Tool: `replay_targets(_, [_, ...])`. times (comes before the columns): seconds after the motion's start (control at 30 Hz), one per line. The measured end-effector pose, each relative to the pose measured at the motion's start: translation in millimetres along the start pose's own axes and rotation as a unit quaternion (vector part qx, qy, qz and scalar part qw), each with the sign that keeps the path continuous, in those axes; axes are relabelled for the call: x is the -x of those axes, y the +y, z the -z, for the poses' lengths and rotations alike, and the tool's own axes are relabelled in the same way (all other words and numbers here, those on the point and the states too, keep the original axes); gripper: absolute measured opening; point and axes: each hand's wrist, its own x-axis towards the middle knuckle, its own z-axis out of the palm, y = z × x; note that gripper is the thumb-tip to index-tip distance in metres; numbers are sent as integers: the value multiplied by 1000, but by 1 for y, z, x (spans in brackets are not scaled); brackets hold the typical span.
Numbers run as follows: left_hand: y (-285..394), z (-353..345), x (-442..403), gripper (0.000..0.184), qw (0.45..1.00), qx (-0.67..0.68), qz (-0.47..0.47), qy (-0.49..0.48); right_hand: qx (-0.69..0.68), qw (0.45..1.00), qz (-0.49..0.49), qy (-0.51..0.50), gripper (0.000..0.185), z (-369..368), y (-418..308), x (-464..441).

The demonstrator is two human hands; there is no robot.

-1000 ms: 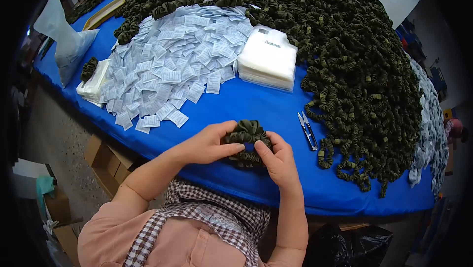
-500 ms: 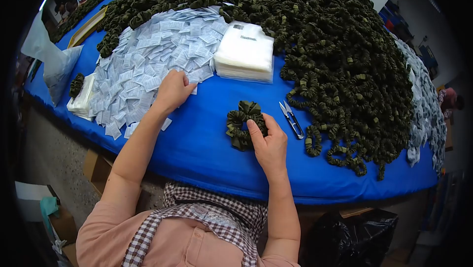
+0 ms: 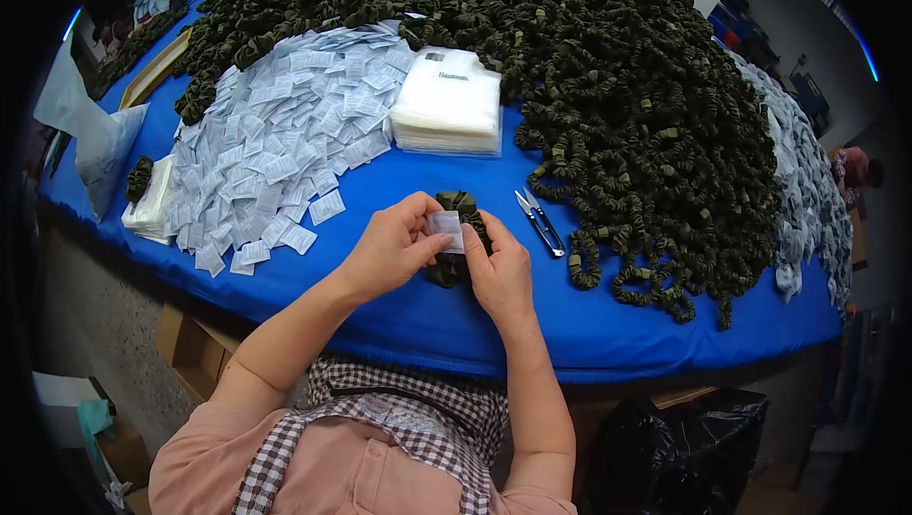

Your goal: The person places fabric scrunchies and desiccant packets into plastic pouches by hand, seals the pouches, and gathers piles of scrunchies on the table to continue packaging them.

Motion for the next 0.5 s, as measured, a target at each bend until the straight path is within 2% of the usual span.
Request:
replay_targets(0.07, [0,-4,-3,10,1000,-22,17,-2,-11,1000,0,-1,35,2,2,0])
replay_targets(0.23, [-3,3,-10,7,996,-78,49,12,42,994,97,14,35,-5,3,-1])
replay_targets(0.37, [1,6,-17,15,980,-191,-62,13,3,998,-38,-58,37,8,-10,-4])
replay_targets(0.47, [16,29,-53,13,973,-213,-81,33,-49,996,-51,-45,39,22,2,-7])
replay_targets(0.5, [10,39,-76,11,929,-313,-183,80,-76,995,-57,-39,40,27,6,-8])
